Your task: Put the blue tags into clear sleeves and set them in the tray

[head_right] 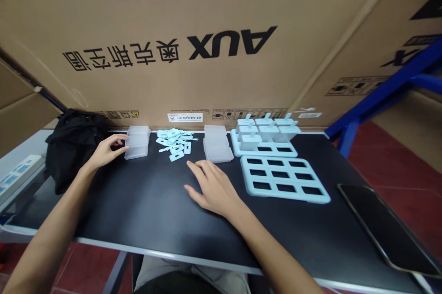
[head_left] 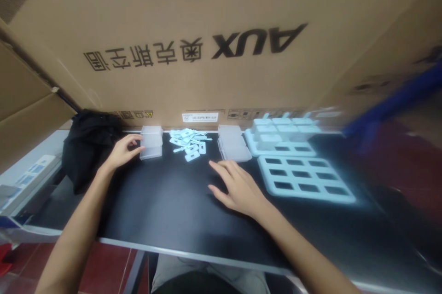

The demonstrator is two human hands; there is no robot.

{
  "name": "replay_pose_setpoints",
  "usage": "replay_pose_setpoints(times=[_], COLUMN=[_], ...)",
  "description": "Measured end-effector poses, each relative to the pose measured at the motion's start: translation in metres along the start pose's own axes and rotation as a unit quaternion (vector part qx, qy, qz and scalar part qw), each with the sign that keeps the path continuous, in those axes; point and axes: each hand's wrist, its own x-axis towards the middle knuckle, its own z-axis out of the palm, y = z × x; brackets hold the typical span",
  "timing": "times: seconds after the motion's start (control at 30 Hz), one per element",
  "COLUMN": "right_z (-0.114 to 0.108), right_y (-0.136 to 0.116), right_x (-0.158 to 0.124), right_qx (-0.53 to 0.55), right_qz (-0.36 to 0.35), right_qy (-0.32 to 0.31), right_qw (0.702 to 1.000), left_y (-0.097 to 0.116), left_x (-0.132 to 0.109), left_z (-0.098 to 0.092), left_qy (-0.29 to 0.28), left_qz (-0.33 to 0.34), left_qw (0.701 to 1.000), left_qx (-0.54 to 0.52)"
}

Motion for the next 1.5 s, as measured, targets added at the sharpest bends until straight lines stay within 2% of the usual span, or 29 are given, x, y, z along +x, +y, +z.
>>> replay_pose_setpoints(times=[0.1, 0.17, 0.23, 0.3, 0.43, 0.57, 0.63, 0.7, 0.8, 0.93, 1.07, 1.3, 1.5], right_z=[-0.001, -0.005, -0.013, -0.023, -0.036, -0.029, -0.022, -0.016, -0.01, -0.003, 0.004, 0.007, 0.003], right_y=[0.005, 0.011, 0.021, 0.035, 0.081, 0.134, 0.152, 0.161, 0.165, 0.165, 0.163, 0.153, 0.145], right_x=[0.0, 0.0, 0.0, -0.001, -0.011, -0.027, -0.032, -0.033, -0.029, -0.023, -0.022, -0.02, -0.014], right_qx=[-0.005, -0.008, -0.008, -0.011, -0.03, 0.001, 0.031, 0.052, 0.038, -0.05, -0.122, -0.19, -0.19], right_qz=[0.008, 0.017, 0.038, 0.088, 0.254, 0.374, 0.414, 0.44, 0.447, 0.411, 0.389, 0.396, 0.425], right_qy=[0.004, 0.028, 0.077, 0.138, 0.25, 0.312, 0.297, 0.257, 0.182, 0.11, 0.075, 0.037, 0.026], right_qw=[1.0, 0.999, 0.996, 0.986, 0.934, 0.873, 0.86, 0.859, 0.875, 0.904, 0.91, 0.898, 0.884], left_y=[-0.008, -0.01, -0.011, -0.011, -0.012, -0.019, -0.022, -0.024, -0.026, -0.028, -0.03, -0.028, -0.029], left_x=[-0.002, -0.002, -0.003, -0.003, -0.004, -0.003, -0.003, -0.002, 0.0, 0.002, 0.005, 0.005, 0.004], left_z=[0.007, 0.009, 0.011, 0.011, 0.014, 0.019, 0.023, 0.026, 0.029, 0.034, 0.038, 0.038, 0.038], left_qy=[0.002, 0.002, 0.007, 0.014, 0.025, 0.043, 0.053, 0.064, 0.082, 0.092, 0.116, 0.135, 0.141], left_qz=[-0.012, -0.019, -0.023, -0.03, -0.045, -0.05, -0.061, -0.082, -0.118, -0.166, -0.207, -0.238, -0.242], left_qw=[1.0, 1.0, 1.0, 0.999, 0.999, 0.997, 0.993, 0.988, 0.98, 0.962, 0.931, 0.897, 0.889], left_qx=[0.006, 0.01, 0.012, 0.01, -0.006, -0.049, -0.084, -0.11, -0.137, -0.197, -0.276, -0.348, -0.362])
